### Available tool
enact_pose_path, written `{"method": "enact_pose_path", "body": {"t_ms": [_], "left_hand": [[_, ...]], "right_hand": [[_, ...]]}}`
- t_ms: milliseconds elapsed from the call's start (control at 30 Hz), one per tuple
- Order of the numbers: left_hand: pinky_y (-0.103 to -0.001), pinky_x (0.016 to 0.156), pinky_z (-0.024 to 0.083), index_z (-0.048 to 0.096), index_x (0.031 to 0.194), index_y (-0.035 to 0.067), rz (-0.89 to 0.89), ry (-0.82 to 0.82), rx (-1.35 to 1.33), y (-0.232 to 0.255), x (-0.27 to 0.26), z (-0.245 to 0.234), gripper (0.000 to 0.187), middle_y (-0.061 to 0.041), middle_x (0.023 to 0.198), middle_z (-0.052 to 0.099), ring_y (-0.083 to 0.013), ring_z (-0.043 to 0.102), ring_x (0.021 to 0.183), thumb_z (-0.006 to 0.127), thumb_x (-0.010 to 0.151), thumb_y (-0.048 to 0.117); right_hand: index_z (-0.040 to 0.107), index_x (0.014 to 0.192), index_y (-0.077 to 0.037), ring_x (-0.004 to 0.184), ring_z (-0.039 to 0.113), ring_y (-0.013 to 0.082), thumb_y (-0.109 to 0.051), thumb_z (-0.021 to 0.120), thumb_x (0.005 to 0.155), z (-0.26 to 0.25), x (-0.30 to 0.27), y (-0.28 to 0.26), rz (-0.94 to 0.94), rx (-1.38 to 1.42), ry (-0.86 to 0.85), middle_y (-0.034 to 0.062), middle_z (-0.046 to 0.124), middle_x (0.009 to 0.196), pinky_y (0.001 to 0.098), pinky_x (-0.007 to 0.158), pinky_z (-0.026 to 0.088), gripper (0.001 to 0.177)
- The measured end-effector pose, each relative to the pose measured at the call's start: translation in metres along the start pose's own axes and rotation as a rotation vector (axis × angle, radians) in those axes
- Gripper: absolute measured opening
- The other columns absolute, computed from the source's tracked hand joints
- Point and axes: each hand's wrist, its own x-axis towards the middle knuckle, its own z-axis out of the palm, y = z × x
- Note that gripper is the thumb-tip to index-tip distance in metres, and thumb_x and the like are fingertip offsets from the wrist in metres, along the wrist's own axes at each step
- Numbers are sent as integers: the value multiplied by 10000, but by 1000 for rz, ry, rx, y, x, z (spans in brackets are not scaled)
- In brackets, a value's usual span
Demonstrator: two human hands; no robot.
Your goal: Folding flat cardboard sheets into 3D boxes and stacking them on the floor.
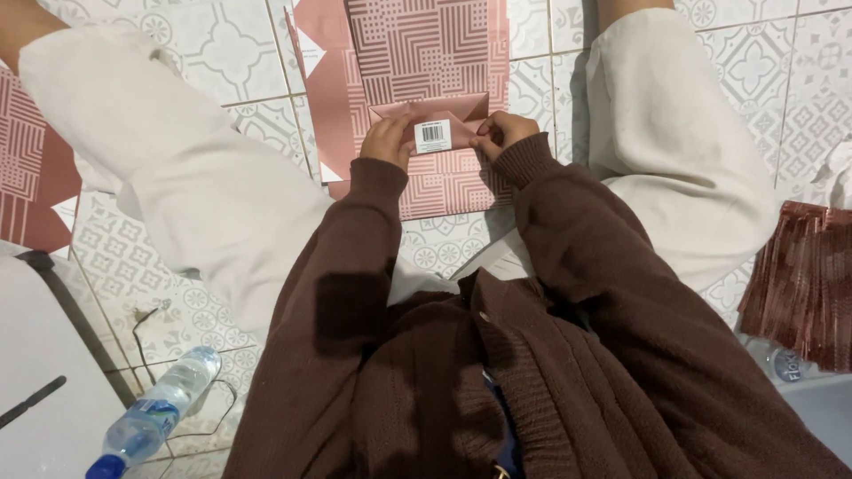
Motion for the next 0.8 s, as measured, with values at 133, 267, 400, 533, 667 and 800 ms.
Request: {"method": "enact_pose_path", "body": {"t_ms": [133, 267, 400, 533, 667, 800], "left_hand": [[-442, 986, 493, 667, 1209, 122, 87, 143, 136, -13, -6, 25, 363, -112, 1213, 544, -361, 580, 1136, 761, 867, 199], [-410, 762, 475, 667, 882, 196, 341, 311, 549, 44, -9, 19, 79, -54, 1010, 590, -301, 595, 935, 740, 866, 170], [-508, 1090, 375, 608, 1366, 40, -8, -212, 636, 108, -33, -4, 565, -136, 1391, 522, -403, 466, 1277, 695, 876, 308], [-531, 1166, 309, 520, 1461, 40, -140, -338, 589, 119, -31, -14, 697, -126, 1490, 437, -395, 370, 1386, 695, 859, 346], [-526, 1189, 294, 485, 1493, 57, -160, -387, 575, 119, -32, -18, 728, -121, 1513, 409, -384, 346, 1408, 686, 864, 364], [-546, 1161, 320, 544, 1461, 76, -129, -227, 574, 115, -36, -10, 729, -175, 1458, 437, -439, 388, 1382, 740, 815, 351]], "right_hand": [[704, 937, -147, 801, 724, 272, -277, 845, 886, 5, 3, 6, 3, -3, 13, 66, 737, 813, 378, 716, 586, 198], [704, 938, -136, 816, 728, 290, -262, 844, 887, 8, 6, 8, -11, -14, 8, 68, 737, 817, 391, 723, 587, 195], [706, 946, -157, 827, 723, 275, -267, 822, 903, 12, 8, 9, 3, -47, 2, 59, 729, 826, 385, 739, 581, 166], [696, 953, -169, 832, 717, 277, -276, 797, 920, 13, 8, 6, -21, -100, -16, 41, 715, 829, 390, 749, 581, 150], [694, 967, -172, 844, 711, 274, -287, 807, 912, 21, 9, 12, -17, -112, -8, 42, 706, 846, 401, 753, 577, 170], [723, 1050, -181, 904, 713, 265, -223, 763, 944, 16, 13, 12, 0, -92, -46, 38, 716, 891, 387, 802, 573, 120]]}}
